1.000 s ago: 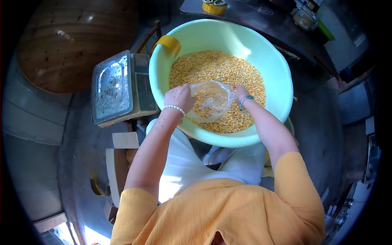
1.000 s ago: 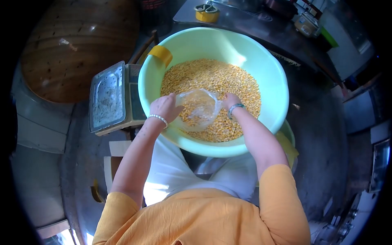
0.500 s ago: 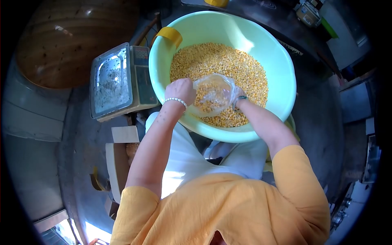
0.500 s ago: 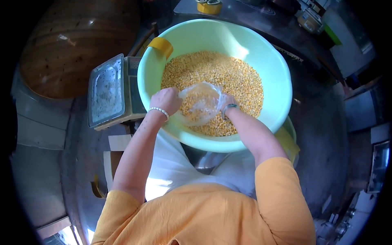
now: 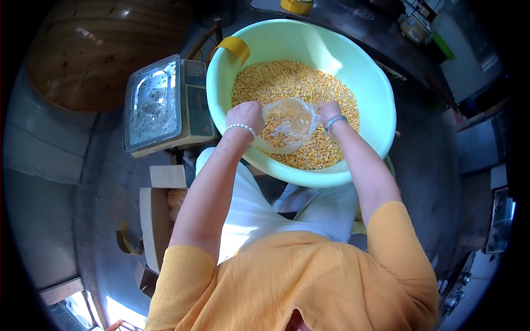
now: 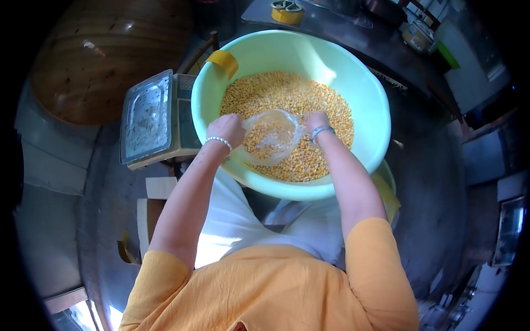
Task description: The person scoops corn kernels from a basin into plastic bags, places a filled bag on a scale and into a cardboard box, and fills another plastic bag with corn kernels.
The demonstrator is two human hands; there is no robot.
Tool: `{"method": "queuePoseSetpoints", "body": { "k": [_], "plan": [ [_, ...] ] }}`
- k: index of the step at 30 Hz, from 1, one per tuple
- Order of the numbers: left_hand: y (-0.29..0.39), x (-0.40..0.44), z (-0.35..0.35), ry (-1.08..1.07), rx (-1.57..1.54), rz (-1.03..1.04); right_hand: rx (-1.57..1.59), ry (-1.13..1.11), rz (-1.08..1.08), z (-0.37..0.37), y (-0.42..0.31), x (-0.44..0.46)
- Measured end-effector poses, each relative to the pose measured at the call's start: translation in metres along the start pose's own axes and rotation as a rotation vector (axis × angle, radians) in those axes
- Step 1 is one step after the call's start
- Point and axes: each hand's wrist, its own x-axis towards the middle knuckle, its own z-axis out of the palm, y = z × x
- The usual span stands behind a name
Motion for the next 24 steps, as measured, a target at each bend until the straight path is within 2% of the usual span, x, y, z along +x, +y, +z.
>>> {"method": "queuePoseSetpoints", "body": {
  "k": [1, 3, 6, 11, 13, 16, 19, 24],
  "plan": [
    [0.000, -0.001, 0.000, 0.008, -0.005, 0.003, 0.118, 0.033, -0.113, -0.011, -0.005, -0.007],
    [0.000, 0.000, 0.000, 0.001, 0.006, 0.007, 0.718, -0.063, 0.090, -0.063, -0.091, -0.068],
    [0.001, -0.002, -0.002, -0.005, 0.011, 0.005, 0.845, -0.145, -0.066, -0.082, -0.144, -0.102],
    [0.001, -0.001, -0.002, -0.012, -0.001, 0.012, 0.417, -0.411, -0.054, -0.037, -0.187, -0.141],
    [0.001, 0.000, -0.002, -0.019, 0.001, 0.010, 0.188, -0.464, -0.035, 0.003, -0.162, -0.120],
    [0.000, -0.002, -0.003, -0.021, -0.002, 0.020, -0.117, -0.276, -0.138, 0.049, -0.134, -0.094],
    [0.000, -0.001, -0.003, -0.028, 0.004, 0.019, -0.346, -0.215, -0.112, 0.048, -0.137, -0.095],
    [0.000, -0.001, -0.001, -0.007, -0.012, 0.020, -0.409, -0.292, -0.194, 0.031, -0.136, -0.088]
  ]
}}
